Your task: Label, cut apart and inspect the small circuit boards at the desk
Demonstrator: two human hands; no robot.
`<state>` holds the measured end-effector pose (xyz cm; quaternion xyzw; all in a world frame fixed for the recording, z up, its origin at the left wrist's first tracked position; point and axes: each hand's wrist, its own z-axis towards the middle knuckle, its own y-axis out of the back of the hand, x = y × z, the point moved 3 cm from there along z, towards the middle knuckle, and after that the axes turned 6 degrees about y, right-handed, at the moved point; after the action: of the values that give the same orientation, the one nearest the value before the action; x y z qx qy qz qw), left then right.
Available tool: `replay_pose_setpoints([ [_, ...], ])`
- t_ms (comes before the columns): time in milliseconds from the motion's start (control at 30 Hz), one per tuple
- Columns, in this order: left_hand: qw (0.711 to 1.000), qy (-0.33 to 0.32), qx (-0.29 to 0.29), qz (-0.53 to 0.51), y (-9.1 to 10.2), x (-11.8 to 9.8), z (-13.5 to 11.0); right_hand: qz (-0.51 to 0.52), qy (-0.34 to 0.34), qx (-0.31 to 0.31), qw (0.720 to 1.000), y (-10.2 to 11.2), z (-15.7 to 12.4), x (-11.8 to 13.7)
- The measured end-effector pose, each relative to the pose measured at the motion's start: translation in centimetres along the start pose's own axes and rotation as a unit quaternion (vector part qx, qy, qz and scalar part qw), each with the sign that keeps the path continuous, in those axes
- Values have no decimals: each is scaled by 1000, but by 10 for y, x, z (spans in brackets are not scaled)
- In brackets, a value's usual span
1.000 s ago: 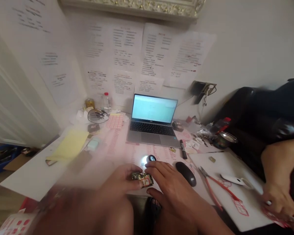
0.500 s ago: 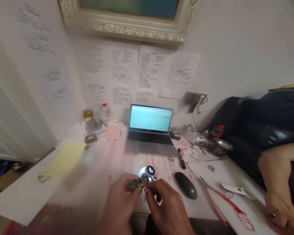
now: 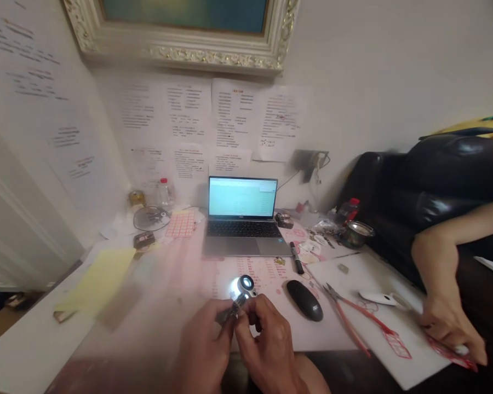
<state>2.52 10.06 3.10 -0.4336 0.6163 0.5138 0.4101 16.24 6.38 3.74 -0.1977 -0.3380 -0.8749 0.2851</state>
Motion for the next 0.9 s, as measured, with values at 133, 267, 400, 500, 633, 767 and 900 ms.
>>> replay_pose_setpoints([
  [133,999,-17,34,2,-6,-1,-2,26,3,-3,1000,2,1,5],
  [267,999,-25,35,-32,-5,-4,-2,45,79,43,995,1,-1,10],
  [400,999,-30,33,-16,-2,0,-1,56,66,63,994,4,3,0],
  [500,998,-60,18,12,-4,10,-3,49,33,62,996,6,10,-7],
  [633,995,-96,4,37,-8,18,-4,24,62,53,996,8,12,2],
  [767,995,-88,31,25,-5,10,2,19,127,105,986,6,7,6],
  [900,994,-4,105,-38,0,11,14,21,107,138,984,20,10,-14],
])
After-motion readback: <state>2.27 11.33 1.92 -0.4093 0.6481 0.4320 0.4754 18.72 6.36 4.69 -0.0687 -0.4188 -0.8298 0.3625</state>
